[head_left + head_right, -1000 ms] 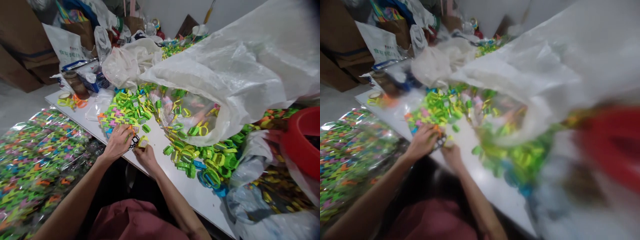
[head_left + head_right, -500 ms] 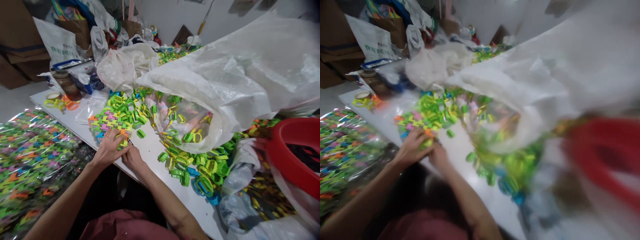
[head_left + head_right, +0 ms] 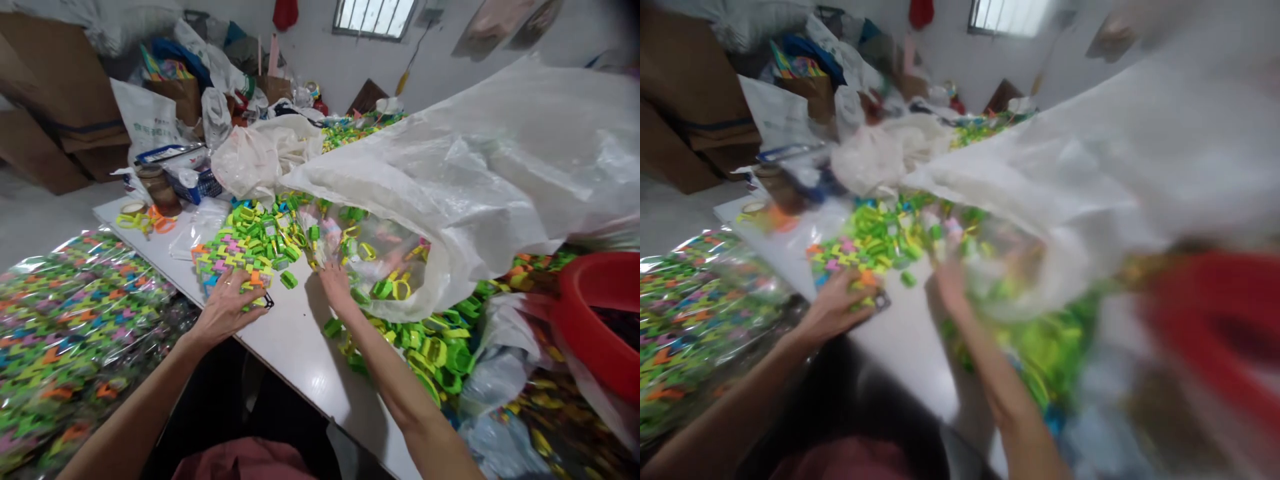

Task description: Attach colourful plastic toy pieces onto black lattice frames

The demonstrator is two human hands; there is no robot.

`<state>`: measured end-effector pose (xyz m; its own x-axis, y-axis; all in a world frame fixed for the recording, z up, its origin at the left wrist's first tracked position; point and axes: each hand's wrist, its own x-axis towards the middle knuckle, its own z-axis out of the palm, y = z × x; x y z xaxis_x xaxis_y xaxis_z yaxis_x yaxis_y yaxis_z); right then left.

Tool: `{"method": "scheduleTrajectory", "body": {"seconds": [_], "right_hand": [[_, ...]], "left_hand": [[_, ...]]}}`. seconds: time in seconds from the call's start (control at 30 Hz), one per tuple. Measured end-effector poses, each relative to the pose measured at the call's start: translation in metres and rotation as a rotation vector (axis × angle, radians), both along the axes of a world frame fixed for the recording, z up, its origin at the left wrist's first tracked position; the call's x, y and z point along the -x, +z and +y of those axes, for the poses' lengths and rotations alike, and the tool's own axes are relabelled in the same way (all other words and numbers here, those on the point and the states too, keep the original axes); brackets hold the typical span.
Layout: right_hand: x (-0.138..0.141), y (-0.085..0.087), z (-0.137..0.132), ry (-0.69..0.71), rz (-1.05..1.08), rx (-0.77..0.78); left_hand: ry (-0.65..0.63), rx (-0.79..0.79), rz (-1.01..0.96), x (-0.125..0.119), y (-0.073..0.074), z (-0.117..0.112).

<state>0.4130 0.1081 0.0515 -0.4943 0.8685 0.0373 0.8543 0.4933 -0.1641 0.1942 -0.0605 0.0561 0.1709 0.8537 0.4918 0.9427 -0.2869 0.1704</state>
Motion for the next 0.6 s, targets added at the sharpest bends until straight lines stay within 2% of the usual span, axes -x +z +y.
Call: {"method": "scheduleTrajectory", "body": {"seconds": [0.13,0.2,0.27,0.33,0.4,0.5,0.6], "right_hand": [[0.005,-0.016,-0.052,0.244,-0.014,0.009],[0.0,-0.026,-0.081,0.296,-0.03,0.034],[-0.006,-0.034,-0.1,0.219,-0.054,0.072],[-0.01,-0.038,-0.109,0.095,-0.062,0.109],[-0.009,-0.036,-0.107,-0.007,-0.046,0.15],[-0.003,-0.027,-0.094,-0.128,-0.007,0.246],[0.003,-0.017,-0.083,-0.159,0.22,0.413]], "left_hand": [[0.04,0.014,-0.019,-0.002,0.0,0.0],[0.039,-0.006,-0.02,-0.002,-0.001,0.001],[0.026,-0.025,-0.015,-0.001,-0.003,0.001],[0.015,-0.039,-0.006,-0.001,-0.004,0.001],[0.011,-0.036,0.006,-0.002,-0.002,-0.001],[0.032,-0.016,0.046,-0.005,0.009,-0.002],[0.085,-0.022,0.074,-0.009,0.023,0.003]]}}
